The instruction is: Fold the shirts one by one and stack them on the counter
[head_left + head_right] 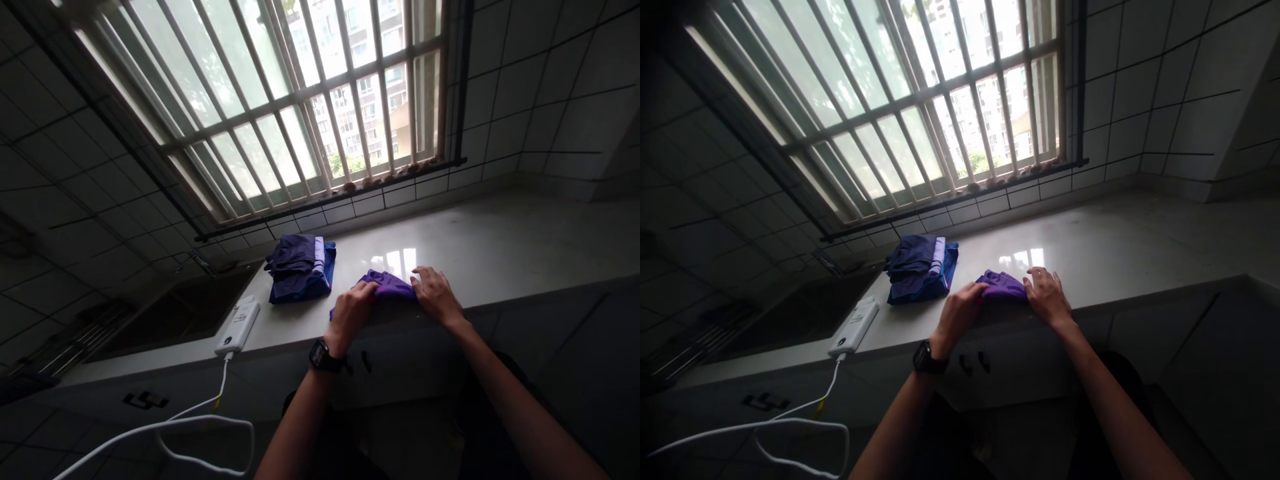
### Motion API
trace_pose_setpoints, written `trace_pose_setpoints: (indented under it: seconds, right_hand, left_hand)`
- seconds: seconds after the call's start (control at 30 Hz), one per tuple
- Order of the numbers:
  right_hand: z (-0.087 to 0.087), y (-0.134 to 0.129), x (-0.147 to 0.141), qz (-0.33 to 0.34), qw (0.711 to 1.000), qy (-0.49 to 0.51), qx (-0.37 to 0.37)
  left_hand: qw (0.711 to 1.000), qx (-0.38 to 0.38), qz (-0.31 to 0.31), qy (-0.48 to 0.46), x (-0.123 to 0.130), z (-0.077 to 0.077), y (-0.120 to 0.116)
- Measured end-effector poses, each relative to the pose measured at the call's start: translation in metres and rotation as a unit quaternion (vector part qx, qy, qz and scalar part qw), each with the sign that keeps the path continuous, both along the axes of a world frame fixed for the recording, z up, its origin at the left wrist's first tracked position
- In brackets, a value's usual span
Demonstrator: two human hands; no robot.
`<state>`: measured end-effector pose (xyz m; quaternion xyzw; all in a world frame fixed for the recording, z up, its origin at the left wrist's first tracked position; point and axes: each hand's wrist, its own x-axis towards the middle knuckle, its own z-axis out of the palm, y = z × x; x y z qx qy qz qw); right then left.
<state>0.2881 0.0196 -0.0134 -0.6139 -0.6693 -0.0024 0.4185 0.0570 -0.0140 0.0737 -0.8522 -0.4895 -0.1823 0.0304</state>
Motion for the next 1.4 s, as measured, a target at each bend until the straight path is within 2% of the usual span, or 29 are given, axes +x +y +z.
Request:
trace_pose_setpoints:
  seconds: [0.1,0.23,0.3,0.37,0.43,0.53,0.6,0.67,0.7,0.77,0.83,0.9,0.93,1.0,1.1,1.17,1.23,1.3,1.37,1.4]
  right_hand:
    - [0.002,-0.003,0.0,0.009,1.0,-0.013,-0.002]
    - [0.003,-0.005,0.0,0.014,0.999,-0.028,-0.004]
    - [0.003,-0.005,0.0,0.014,0.999,-0.028,-0.008]
    - [0.002,-0.005,-0.001,0.012,0.999,-0.029,-0.008]
    - [0.002,-0.005,-0.001,0.009,1.0,-0.029,-0.006]
    - [0.001,-0.004,-0.002,0.009,0.999,-0.031,-0.007]
    - [0.001,-0.004,-0.002,0.009,0.999,-0.035,-0.011]
    - [0.001,-0.004,-0.003,0.008,0.999,-0.04,-0.014]
    - [0.001,-0.004,-0.003,0.008,0.999,-0.044,-0.015]
    - [0.001,-0.004,-0.002,0.007,0.999,-0.05,-0.017]
    - [0.002,-0.004,-0.002,0.01,0.998,-0.051,-0.024]
    - [0.003,-0.005,-0.002,0.012,0.998,-0.046,-0.031]
    - [0.004,-0.005,-0.002,0.013,0.998,-0.043,-0.032]
    - [0.004,-0.005,-0.001,0.014,0.999,-0.041,-0.029]
    - [0.003,-0.006,-0.001,0.018,0.999,-0.043,-0.02]
    - [0.002,-0.006,-0.001,0.02,0.999,-0.047,-0.017]
    - [0.002,-0.006,-0.001,0.021,0.998,-0.051,-0.019]
    - [0.003,-0.006,-0.001,0.022,0.998,-0.055,-0.024]
    - [0.004,-0.007,-0.002,0.021,0.997,-0.061,-0.032]
    - [0.005,-0.007,-0.002,0.02,0.997,-0.066,-0.036]
  left_hand:
    - [0.994,0.07,0.063,-0.059,-0.03,0.066,0.031]
    - [0.966,0.179,0.181,-0.04,-0.074,0.158,0.075]
    - [0.949,0.219,0.223,-0.037,-0.091,0.189,0.093]
    - [0.945,0.229,0.235,-0.017,-0.101,0.2,0.107]
    - [0.951,0.199,0.233,0.038,-0.105,0.188,0.117]
    - [0.958,0.097,0.232,0.141,-0.102,0.14,0.123]
    - [0.958,0.043,0.228,0.165,-0.096,0.104,0.122]
    - [0.953,0.005,0.247,0.178,-0.089,0.08,0.119]
    - [0.952,-0.007,0.25,0.178,-0.086,0.076,0.118]
    - [0.955,-0.028,0.246,0.16,-0.081,0.08,0.116]
    - [0.961,-0.028,0.249,0.122,-0.079,0.095,0.116]
    - [0.961,0.022,0.264,0.079,-0.082,0.105,0.121]
    - [0.959,0.052,0.271,0.061,-0.086,0.105,0.123]
    - [0.954,0.051,0.294,0.026,-0.096,0.095,0.129]
    - [0.939,-0.043,0.338,-0.046,-0.113,0.067,0.137]
    - [0.933,-0.068,0.345,-0.079,-0.122,0.054,0.14]
    - [0.94,-0.067,0.322,-0.087,-0.131,0.052,0.141]
    - [0.945,-0.058,0.303,-0.113,-0.142,0.058,0.142]
    - [0.924,-0.023,0.337,-0.179,-0.157,0.067,0.141]
    - [0.901,-0.003,0.373,-0.221,-0.165,0.07,0.141]
